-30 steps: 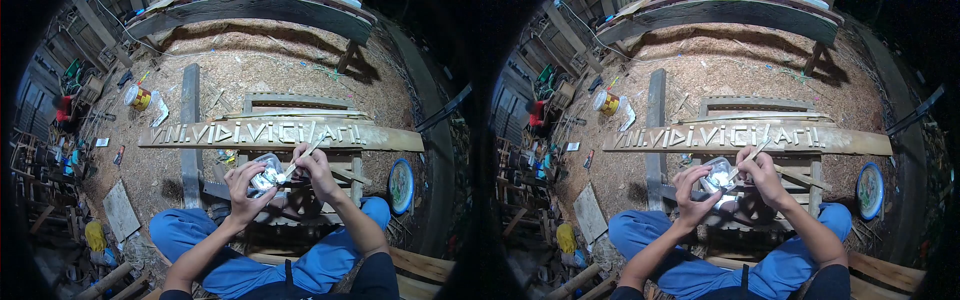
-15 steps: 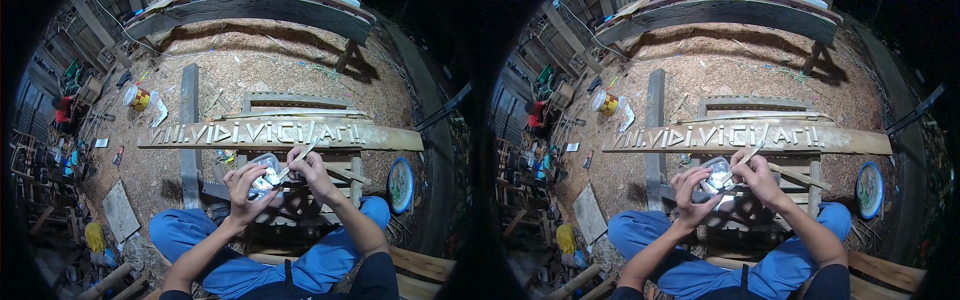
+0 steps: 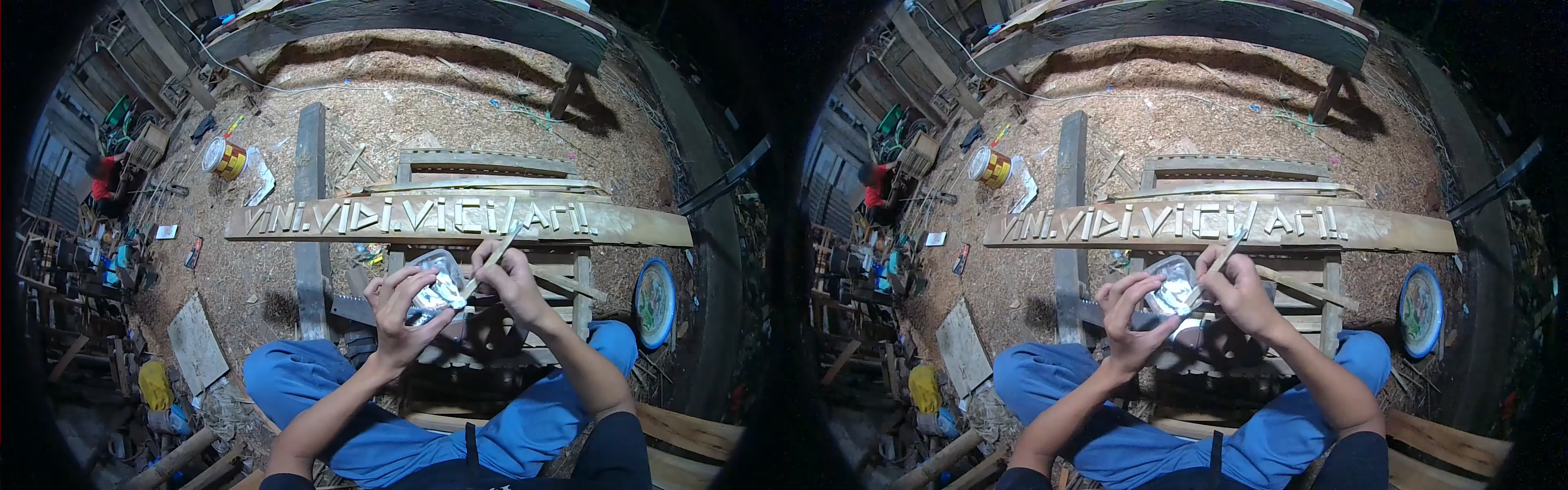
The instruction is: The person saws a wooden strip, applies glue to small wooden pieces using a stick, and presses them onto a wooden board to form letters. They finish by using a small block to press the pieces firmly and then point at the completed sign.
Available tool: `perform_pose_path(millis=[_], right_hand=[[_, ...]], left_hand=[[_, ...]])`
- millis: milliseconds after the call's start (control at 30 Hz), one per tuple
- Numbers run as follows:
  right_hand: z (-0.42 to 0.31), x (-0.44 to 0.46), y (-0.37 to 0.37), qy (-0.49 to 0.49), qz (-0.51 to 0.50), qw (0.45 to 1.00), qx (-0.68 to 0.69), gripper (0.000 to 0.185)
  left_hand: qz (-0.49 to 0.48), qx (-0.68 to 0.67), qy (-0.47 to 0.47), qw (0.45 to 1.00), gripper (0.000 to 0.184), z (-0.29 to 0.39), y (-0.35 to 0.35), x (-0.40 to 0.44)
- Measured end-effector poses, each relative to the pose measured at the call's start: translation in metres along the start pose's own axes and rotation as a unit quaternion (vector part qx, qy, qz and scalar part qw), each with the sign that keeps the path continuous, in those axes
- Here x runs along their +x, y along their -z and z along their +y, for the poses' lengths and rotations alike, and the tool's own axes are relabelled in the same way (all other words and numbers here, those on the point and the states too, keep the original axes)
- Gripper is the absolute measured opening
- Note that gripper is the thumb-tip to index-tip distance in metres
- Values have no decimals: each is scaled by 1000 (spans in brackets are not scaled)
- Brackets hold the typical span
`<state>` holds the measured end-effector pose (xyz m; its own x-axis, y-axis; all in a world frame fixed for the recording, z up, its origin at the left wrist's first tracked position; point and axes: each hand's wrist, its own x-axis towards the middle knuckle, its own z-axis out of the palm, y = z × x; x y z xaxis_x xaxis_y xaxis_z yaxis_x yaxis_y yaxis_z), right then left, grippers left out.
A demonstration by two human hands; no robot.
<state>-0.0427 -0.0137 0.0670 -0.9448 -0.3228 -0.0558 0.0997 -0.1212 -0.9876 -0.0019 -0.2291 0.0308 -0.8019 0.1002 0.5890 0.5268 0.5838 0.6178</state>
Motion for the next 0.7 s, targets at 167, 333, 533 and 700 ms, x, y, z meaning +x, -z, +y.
perform_pose_path(millis=[167,333,533,700], right_hand=[[-1,1,4,16,32,999,41,8],[-1,-1,-4,23,-3,1000,8,8],[-5,2,6,28,63,996,49,9],[1,-1,-3,19,-16,1000,6,9]], left_hand=[[3,3,1,1000,61,0,1,1],[2,10,1,1000,61,0,1,-1],[8,7,9,1000,61,2,1,1],[-1,9,18,1000,60,3,2,0]])
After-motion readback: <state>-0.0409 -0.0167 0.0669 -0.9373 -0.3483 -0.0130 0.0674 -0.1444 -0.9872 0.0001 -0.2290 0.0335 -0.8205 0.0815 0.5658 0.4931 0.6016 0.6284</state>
